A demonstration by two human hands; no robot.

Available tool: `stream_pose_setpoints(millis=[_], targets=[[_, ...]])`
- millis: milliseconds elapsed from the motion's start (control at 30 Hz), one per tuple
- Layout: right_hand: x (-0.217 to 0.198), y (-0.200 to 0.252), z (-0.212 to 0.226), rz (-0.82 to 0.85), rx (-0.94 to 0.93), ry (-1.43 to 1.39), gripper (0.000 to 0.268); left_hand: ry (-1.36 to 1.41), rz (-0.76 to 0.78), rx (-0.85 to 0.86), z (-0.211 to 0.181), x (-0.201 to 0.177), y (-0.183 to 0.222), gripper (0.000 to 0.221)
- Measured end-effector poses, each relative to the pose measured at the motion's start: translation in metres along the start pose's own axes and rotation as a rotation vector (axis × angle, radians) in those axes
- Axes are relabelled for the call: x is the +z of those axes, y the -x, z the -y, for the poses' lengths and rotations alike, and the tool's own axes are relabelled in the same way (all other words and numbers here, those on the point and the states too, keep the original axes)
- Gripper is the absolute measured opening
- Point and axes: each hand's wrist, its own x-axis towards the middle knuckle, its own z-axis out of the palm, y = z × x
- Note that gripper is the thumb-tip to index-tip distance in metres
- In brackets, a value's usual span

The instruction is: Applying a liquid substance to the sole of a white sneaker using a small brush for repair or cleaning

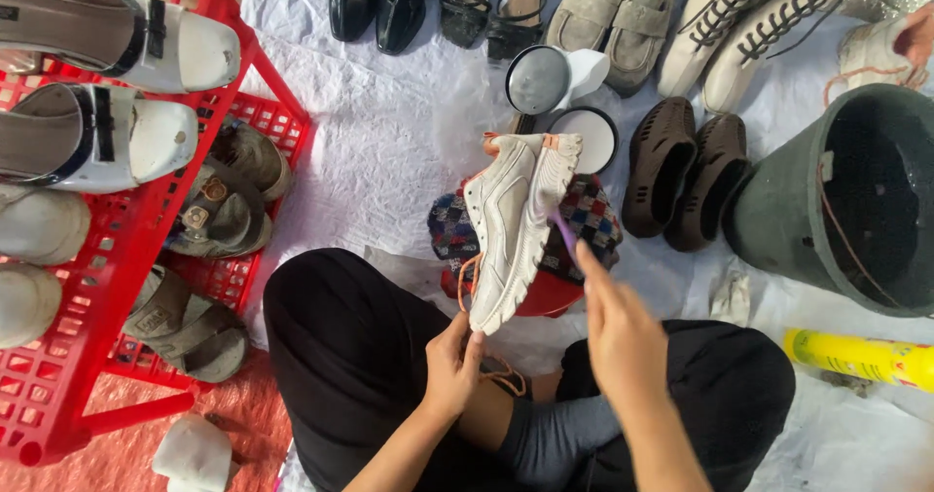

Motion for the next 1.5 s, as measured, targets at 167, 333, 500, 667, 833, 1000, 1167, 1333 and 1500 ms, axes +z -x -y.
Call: stream_pose_setpoints(millis=[167, 333, 500, 667, 833, 1000, 1167, 1333, 1500], targets=[[0.025, -0.003, -0.001, -0.191, 0.034, 0.111, 0.048, -0.036, 0.018, 0.002, -0.007, 0.001, 0.0, 0.037], [0.014, -0.074, 0.002, -0.151, 0.107, -0.028, 0.047, -0.042, -0.008, -0.017, -0.001, 0.001, 0.003, 0.036], [0.022, -0.042, 0.0, -0.206, 0.079, -0.018, 0.049, -0.01, 0.003, -0.021, 0.001, 0.001, 0.003, 0.035], [0.034, 0.017, 0.006, -0.162, 0.123, -0.087, 0.055, -0.014, 0.031, -0.015, -0.005, -0.001, 0.0, 0.036], [0.03, -0.021, -0.003, -0.197, 0.114, -0.008, 0.051, -0.052, 0.03, 0.01, 0.003, 0.002, 0.002, 0.034], [0.015, -0.067, -0.001, -0.169, 0.148, -0.091, 0.048, -0.025, 0.01, 0.003, -0.007, 0.001, 0.002, 0.037], [0.013, -0.035, -0.002, -0.202, 0.086, -0.173, 0.049, -0.024, 0.017, 0.012, -0.003, 0.002, 0.001, 0.033], [0.013, 0.008, 0.002, -0.13, 0.186, -0.259, 0.045, -0.033, 0.033, 0.034, -0.016, 0.0, -0.003, 0.044], [-0.006, -0.024, -0.004, -0.201, 0.111, -0.383, 0.043, -0.069, 0.036, 0.043, -0.009, 0.001, -0.002, 0.046]])
